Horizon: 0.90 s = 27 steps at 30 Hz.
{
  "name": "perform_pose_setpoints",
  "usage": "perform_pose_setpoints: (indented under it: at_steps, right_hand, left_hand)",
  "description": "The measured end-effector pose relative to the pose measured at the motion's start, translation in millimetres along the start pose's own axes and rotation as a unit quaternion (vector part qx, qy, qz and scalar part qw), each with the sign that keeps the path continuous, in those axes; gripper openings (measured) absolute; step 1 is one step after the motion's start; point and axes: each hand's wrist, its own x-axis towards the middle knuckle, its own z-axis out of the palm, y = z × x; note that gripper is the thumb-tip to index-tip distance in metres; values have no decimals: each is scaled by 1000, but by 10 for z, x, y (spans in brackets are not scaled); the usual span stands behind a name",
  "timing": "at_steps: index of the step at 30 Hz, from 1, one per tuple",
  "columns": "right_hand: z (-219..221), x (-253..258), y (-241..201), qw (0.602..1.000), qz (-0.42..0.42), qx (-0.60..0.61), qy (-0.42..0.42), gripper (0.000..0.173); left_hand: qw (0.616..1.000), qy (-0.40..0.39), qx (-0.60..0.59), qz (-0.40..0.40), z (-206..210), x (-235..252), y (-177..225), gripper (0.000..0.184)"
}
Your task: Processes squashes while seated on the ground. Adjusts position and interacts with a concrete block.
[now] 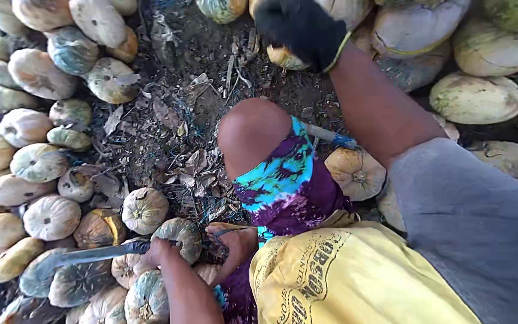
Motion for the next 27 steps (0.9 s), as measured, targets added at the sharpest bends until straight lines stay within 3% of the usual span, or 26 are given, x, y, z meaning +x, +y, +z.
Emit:
perform_pose_setpoints:
  at_steps: [2, 5, 7, 10, 15, 18, 21, 24, 27]
  right_hand:
    - [242, -451, 754, 980, 72, -153, -108, 49]
    - [684, -1090, 1569, 940, 179, -216, -195, 73]
    - [940, -1336, 1862, 919, 231, -224, -228, 65]
    - [1059, -1361, 1865, 892, 296, -249, -234, 50]
    - [747, -1354, 1669, 896, 261, -277, -228, 40]
    - [415, -1637, 2022, 898, 221, -323, -199, 42]
    - [-81, -1947, 2380, 888, 240, -341, -195, 45]
    - [-392, -2132, 2398, 885, 260, -347, -167, 54]
    - [-432, -1996, 2180, 912, 230, -327, -95, 67]
  left_hand:
    - [995, 30, 93, 18, -223, 179, 11, 64]
    - [991, 54, 124, 9, -527, 651, -190, 64]
    - [996, 28, 86, -19, -768, 850, -274, 60]
    - [999, 9, -1, -54, -901, 1037, -399, 57]
    - [997, -19, -42, -68, -873, 912, -291, 55]
    - [996, -39, 12, -77, -912, 1012, -431, 63]
    - [987, -36, 142, -70, -886, 982, -556, 71]
    - [964, -21, 254, -73, -862, 748, -281, 88]
    - [958, -41, 282, -13, -847, 596, 285, 74]
